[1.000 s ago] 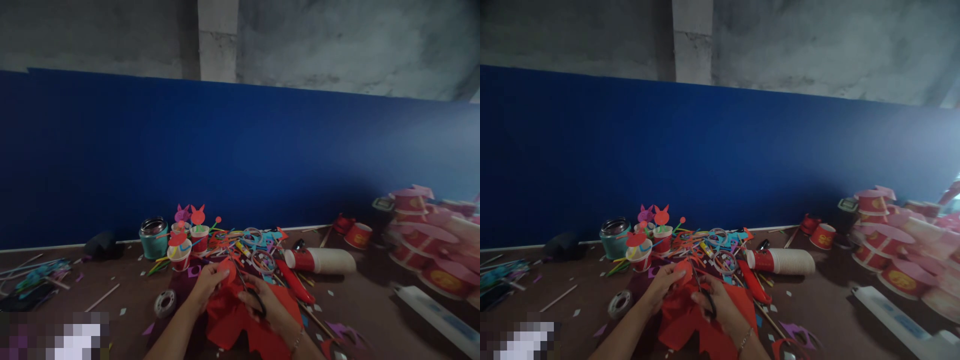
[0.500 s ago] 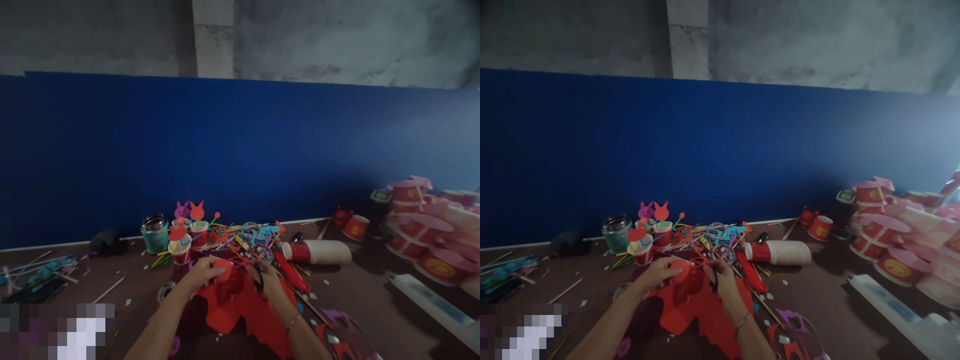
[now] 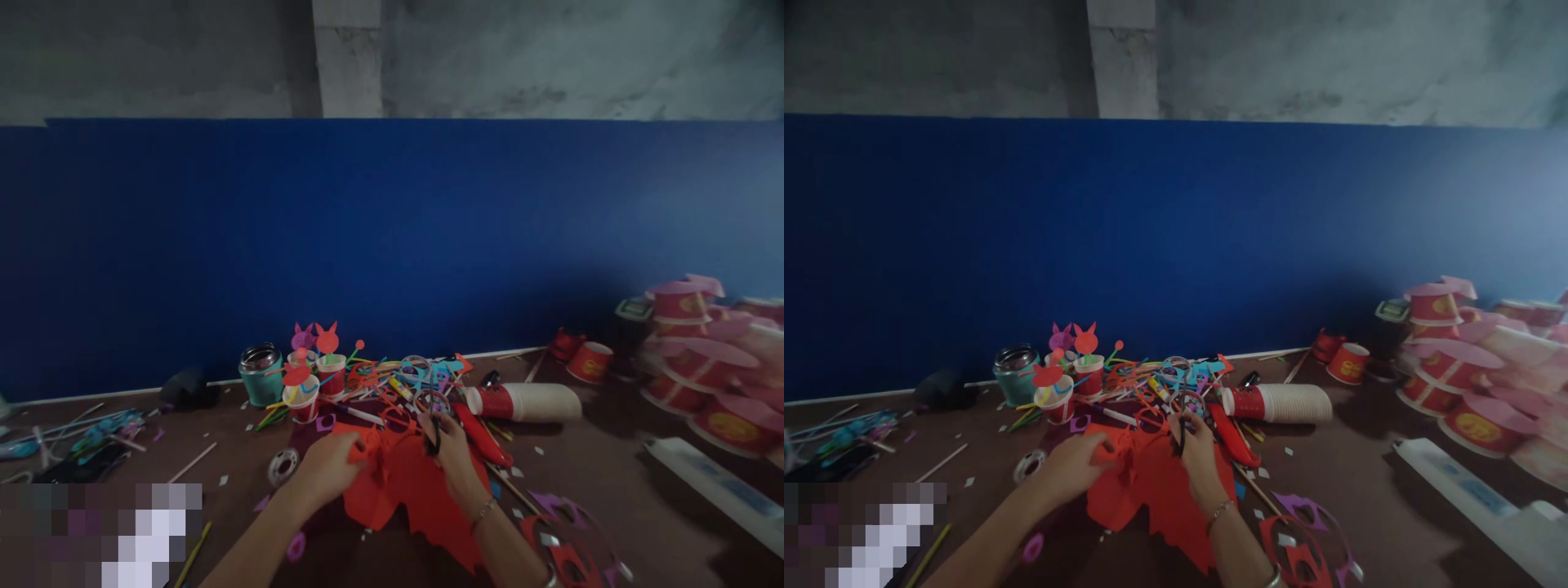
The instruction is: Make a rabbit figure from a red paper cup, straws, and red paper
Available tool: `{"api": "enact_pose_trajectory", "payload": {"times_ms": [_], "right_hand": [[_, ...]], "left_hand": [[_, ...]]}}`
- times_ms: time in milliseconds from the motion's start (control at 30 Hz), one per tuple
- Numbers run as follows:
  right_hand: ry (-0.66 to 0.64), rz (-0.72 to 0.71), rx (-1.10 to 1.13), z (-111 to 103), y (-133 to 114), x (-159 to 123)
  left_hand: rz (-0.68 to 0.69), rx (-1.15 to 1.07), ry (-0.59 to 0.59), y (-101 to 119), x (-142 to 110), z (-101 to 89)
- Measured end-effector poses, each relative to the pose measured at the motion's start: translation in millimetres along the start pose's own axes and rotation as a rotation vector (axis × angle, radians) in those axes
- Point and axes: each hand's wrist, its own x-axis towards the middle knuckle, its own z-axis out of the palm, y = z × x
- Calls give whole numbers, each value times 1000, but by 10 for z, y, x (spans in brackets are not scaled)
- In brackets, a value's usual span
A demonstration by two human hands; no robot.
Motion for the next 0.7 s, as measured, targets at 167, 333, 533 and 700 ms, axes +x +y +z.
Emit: {"api": "enact_pose_trajectory", "payload": {"times_ms": [167, 333, 533, 700], "right_hand": [[-5, 11, -3, -1, 15, 5], [-13, 20, 0, 10, 66, 22], [-34, 10, 5, 16, 99, 40], [-27, 17, -4, 7, 86, 42]], "left_hand": [[31, 1, -70, 77, 64, 111], [27, -24, -147, -20, 66, 10], [-13, 40, -139, -50, 13, -87], [-20, 105, -55, 119, -6, 29]]}}
